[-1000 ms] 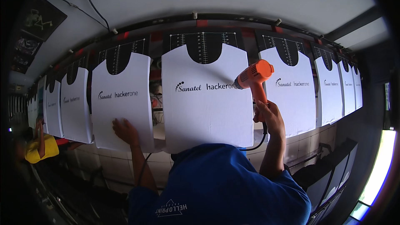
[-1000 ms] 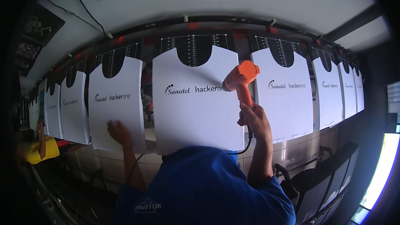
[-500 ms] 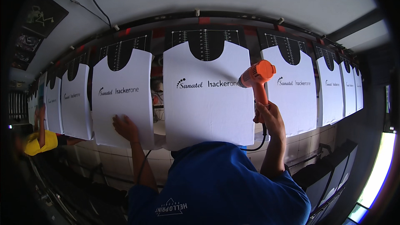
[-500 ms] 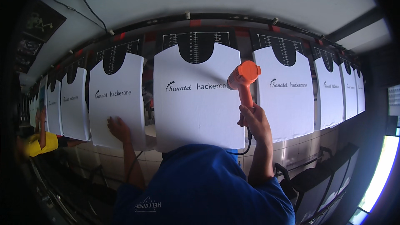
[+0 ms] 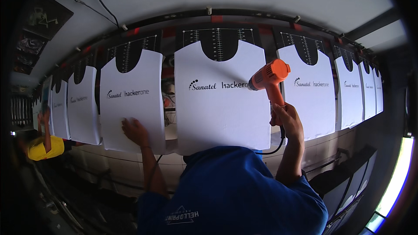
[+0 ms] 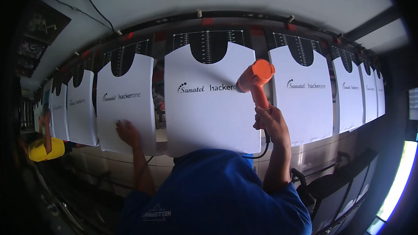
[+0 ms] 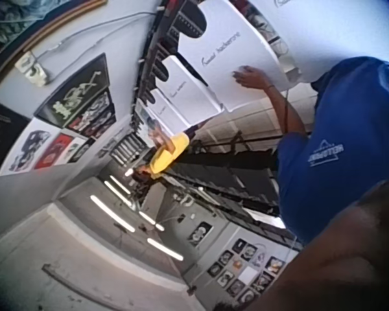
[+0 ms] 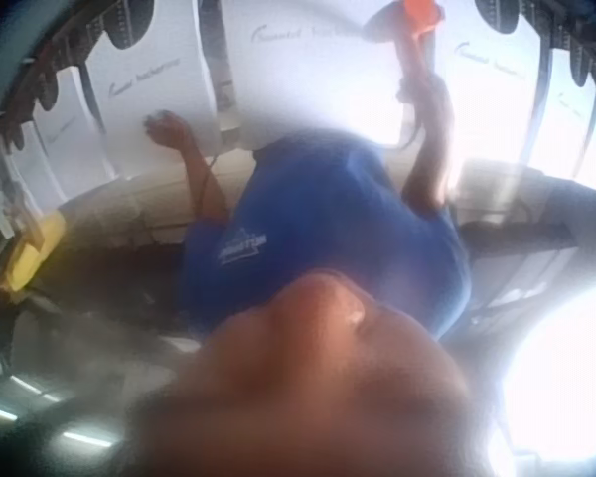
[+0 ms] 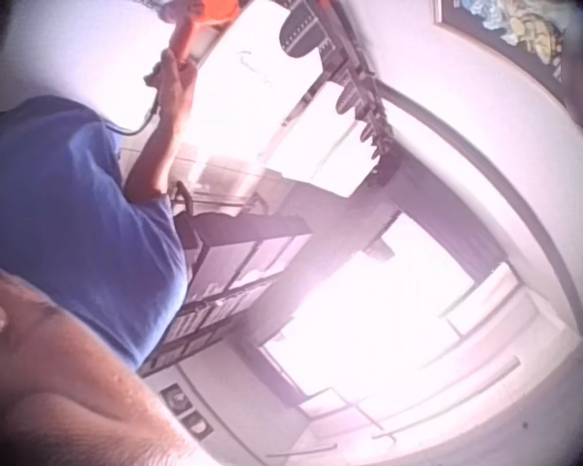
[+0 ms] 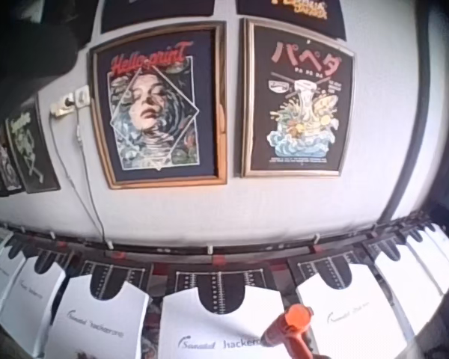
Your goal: The person uses an orange heat gun to apply heat to a white t-shirt with a printed logo, moving the tool back and forth over the design. The t-shirt is laid flat on a work surface, and the person occasionally uses their left hand to smooth the fabric while heating.
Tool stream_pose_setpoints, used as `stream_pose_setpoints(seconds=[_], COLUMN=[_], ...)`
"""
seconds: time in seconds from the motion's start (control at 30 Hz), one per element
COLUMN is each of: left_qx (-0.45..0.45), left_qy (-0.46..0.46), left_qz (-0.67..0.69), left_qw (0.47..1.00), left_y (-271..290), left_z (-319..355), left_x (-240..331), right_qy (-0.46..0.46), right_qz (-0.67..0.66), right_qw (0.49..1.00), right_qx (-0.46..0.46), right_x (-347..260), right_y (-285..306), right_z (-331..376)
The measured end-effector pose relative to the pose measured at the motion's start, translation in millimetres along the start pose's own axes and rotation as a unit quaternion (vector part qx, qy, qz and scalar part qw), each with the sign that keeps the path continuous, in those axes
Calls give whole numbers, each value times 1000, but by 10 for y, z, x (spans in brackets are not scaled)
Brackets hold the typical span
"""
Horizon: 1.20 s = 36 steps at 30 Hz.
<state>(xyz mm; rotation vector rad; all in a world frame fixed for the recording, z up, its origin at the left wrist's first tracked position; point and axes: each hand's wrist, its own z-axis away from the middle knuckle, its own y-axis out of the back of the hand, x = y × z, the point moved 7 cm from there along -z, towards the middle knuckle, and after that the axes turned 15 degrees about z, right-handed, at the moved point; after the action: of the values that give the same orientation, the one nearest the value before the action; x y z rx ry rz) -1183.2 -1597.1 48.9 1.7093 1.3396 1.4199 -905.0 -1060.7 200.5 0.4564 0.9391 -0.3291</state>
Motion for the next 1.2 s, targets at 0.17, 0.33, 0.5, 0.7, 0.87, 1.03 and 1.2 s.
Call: stream_pose_setpoints(seconds=[0.17, 0.33, 0.5, 0.7, 0.87, 1.03, 1.2], left_qx=[-14, -13, -7, 6, 3, 3, 2], left_qy=[8, 5, -1, -13, -14, -7, -3], left_qz=[-2, -9, -6, 1, 4, -14, -9], left_qw=[1000, 1000, 1000, 1000, 1000, 1000, 1000], left_y=[7, 38, 23, -6, 1, 20, 31], left_z=[3, 19, 22, 36, 27, 24, 24], left_x=[32, 88, 63, 0, 38, 3, 65], right_qy=[-12, -9, 7, 13, 3, -3, -2], right_qz=[-12, -6, 21, 28, 19, 6, 17], right_qw=[1000, 1000, 1000, 999, 1000, 999, 999], right_qx=[-10, -6, -6, -7, -10, -32, -36], right_x=[-24, -31, -84, -79, -81, -117, -110], right_y=[-18, -67, -157, -197, -200, -190, -211], right_z=[-10, -14, -4, -19, -23, -32, -44])
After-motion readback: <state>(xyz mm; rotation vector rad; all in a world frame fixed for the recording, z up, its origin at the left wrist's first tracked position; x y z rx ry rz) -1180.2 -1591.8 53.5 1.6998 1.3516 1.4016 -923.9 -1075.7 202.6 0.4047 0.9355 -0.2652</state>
